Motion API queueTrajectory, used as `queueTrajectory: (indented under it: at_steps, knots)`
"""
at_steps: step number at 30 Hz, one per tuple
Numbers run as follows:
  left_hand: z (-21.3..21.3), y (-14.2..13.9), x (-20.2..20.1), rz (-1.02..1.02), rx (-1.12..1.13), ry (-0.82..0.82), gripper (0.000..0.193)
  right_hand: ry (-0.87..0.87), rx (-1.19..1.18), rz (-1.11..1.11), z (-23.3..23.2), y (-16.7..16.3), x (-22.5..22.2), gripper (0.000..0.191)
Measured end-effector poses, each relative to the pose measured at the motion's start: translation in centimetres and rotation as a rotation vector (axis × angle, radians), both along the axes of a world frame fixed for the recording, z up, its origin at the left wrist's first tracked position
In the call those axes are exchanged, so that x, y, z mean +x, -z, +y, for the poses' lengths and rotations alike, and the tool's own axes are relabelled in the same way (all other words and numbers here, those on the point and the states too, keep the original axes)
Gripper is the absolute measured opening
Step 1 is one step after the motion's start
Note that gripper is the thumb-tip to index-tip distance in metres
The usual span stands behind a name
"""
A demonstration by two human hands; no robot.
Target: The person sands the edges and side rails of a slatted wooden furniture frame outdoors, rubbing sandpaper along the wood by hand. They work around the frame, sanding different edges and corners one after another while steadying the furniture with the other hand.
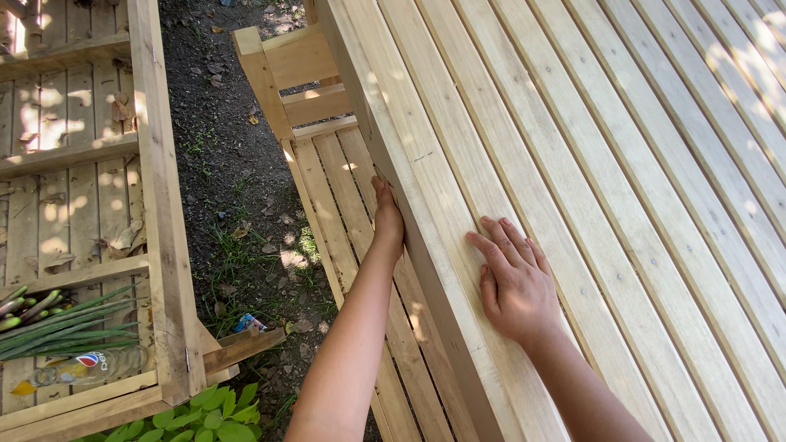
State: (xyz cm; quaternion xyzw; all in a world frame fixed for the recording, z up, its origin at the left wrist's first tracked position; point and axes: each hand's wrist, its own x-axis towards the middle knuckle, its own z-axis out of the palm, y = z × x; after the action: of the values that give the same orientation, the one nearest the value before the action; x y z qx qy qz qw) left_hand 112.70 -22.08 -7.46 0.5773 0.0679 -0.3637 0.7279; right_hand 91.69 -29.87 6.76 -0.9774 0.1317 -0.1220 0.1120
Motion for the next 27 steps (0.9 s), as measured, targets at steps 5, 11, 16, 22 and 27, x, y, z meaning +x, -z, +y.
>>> queueTrajectory:
  at_steps: [5, 11, 16, 22, 27]
  knots:
    - [4.1, -6.9, -14.7, -0.248, 0.005, 0.093, 0.082, 0.003, 0.002, 0.005, -0.1, 0.0, 0.1, 0.047]
    - [3.6, -6.3, -16.7, -0.447, 0.045, 0.118, 0.088, -0.001, 0.011, 0.011, -0.1, 0.2, 0.0, 0.048]
    - [-1.2, -0.2, 3.1, -0.242, 0.036, 0.022, 0.08, -0.006, 0.005, 0.01, -0.1, 0.0, -0.2, 0.046]
    - [1.9, -3.6, -7.2, -0.189, 0.046, 0.083, 0.075, -0.015, 0.016, 0.003, -0.2, -0.1, -0.2, 0.046]
    - [4.1, -5.6, -17.5, -0.34, -0.027, 0.091, 0.077, -0.014, 0.023, -0.004, -0.3, -0.2, -0.1, 0.047]
